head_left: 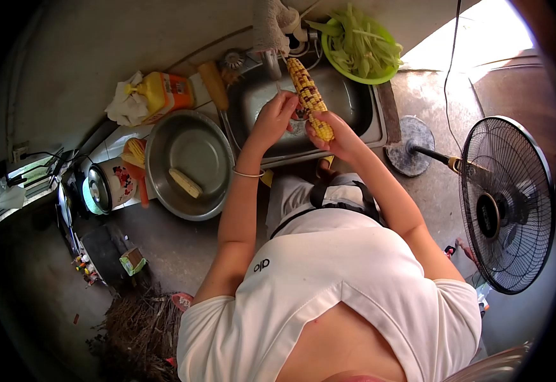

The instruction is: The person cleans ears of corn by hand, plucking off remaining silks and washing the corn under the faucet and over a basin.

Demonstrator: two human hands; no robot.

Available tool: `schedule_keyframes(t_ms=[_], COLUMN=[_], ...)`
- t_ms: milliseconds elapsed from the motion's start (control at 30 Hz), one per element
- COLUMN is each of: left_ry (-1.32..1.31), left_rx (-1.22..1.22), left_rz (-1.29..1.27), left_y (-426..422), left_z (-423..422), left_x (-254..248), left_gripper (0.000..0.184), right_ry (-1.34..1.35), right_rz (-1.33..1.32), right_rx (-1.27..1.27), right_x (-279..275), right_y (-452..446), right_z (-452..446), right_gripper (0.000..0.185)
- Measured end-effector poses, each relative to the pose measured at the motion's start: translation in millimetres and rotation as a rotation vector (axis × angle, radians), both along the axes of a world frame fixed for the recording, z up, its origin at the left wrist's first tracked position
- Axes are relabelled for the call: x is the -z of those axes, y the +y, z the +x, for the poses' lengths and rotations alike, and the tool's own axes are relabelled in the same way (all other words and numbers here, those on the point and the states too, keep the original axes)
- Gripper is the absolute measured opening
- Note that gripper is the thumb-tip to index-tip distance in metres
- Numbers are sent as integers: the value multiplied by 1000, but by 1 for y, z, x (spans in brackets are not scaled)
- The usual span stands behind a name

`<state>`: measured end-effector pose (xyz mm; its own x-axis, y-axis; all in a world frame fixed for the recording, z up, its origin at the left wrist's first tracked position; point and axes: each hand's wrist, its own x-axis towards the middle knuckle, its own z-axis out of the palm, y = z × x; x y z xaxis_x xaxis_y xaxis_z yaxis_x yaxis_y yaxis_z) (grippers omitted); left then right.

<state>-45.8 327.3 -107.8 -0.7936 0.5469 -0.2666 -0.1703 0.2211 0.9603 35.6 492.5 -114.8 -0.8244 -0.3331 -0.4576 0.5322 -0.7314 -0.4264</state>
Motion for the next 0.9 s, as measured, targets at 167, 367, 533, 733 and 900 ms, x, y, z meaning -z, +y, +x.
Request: schedule_keyframes(t_ms=[167,367,533,733,900], left_ry=[178,499,631,656,607], left_rx=[67,101,95,24,-36], left_rz=[-342,-420,-494,-437,-325], left_y=[7,5,6,7,2], left_z=[1,-4,-2,1,-1], left_x=[-18,0,-9,-14,-3], left_gripper=[19,16,14,14,13], right_ry=[51,61,93,105,93], right_rz=[255,386,478,504,457], right_rx=[-52,-63,-76,-82,-44], right_x=[4,2,4,7,4], right_y=[3,2,-1,-5,-7], right_z=[2,2,2,1,-1], right_gripper=[29,34,35,32,35])
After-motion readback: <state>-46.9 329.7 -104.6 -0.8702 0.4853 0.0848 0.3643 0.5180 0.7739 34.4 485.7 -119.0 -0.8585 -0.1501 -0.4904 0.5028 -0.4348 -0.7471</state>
